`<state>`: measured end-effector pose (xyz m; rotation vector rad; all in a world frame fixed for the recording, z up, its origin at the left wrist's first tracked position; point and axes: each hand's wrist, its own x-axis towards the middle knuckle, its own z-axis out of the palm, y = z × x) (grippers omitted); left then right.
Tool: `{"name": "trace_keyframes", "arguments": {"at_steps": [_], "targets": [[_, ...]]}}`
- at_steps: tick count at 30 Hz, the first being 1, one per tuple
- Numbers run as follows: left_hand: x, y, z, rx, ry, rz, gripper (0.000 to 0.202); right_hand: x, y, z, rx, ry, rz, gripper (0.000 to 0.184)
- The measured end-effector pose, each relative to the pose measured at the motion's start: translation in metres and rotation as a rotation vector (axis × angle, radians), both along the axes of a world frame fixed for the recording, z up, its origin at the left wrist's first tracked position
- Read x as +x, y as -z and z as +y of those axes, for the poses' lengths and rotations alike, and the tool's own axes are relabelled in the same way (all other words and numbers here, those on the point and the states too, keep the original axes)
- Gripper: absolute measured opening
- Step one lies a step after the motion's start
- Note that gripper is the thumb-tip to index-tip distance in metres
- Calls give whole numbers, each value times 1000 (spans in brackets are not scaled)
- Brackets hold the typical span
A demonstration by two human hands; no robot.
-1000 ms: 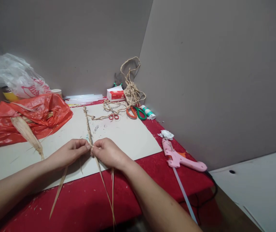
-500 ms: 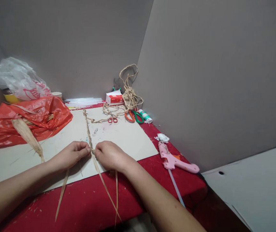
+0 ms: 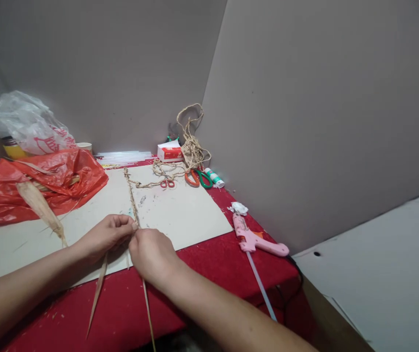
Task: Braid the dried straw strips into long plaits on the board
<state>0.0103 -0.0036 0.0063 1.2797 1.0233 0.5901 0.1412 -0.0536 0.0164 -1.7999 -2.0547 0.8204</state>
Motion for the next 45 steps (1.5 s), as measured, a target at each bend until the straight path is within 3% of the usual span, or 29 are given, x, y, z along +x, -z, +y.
{"name": "trace_keyframes", "arguments": {"at_steps": [2, 5, 7, 10, 11, 13, 15, 17, 20, 25, 29, 32, 35, 38, 41, 45], "targets": [[-1, 0, 0, -8, 6, -23, 25, 0, -9, -14, 140, -98, -191, 30], [-2, -1, 0, -17, 27, -44, 28, 10, -24, -26, 138, -243, -199, 33], [-2, -2, 0, -15, 39, -66, 28, 20, -31, -21, 143, -178, -51, 37], [-2, -3, 0, -20, 62, -94, 27, 33, -31, 2, 221, 45, 244, 32], [-2, -2, 1, -25, 67, -95, 27, 35, -28, 11, 200, 68, 337, 27], [-3, -2, 1, -24, 79, -97, 27, 33, -21, 25, 6, 53, 507, 21], [-3, -1, 1, -7, 100, -100, 28, 29, -12, 34, -258, 1, 626, 25], [-3, -1, 2, 19, 98, -86, 28, 26, -5, 38, -382, -27, 661, 31], [-3, 1, 4, 86, 67, -31, 28, 27, 3, 43, -352, -44, 613, 33], [-5, 7, 7, 313, 165, 110, 22, 35, 12, 50, -453, -159, 658, 33], [-5, 5, 6, 459, 134, 258, 17, 34, 13, 47, -495, -85, 763, 26], [-4, -4, 3, 375, 189, 221, 18, 30, 11, 43, -437, 2, 795, 24], [-3, -15, -2, 134, 235, 178, 23, 26, 9, 39, -333, 66, 777, 23], [2, -21, -9, -59, 190, 92, 25, 24, 8, 37, -322, 86, 817, 22], [8, -19, -18, -79, 106, 57, 25, 23, 8, 34, -409, 38, 920, 28], [13, -15, -27, 7, 59, 102, 21, 19, 6, 31, -465, -37, 1026, 29]]}}
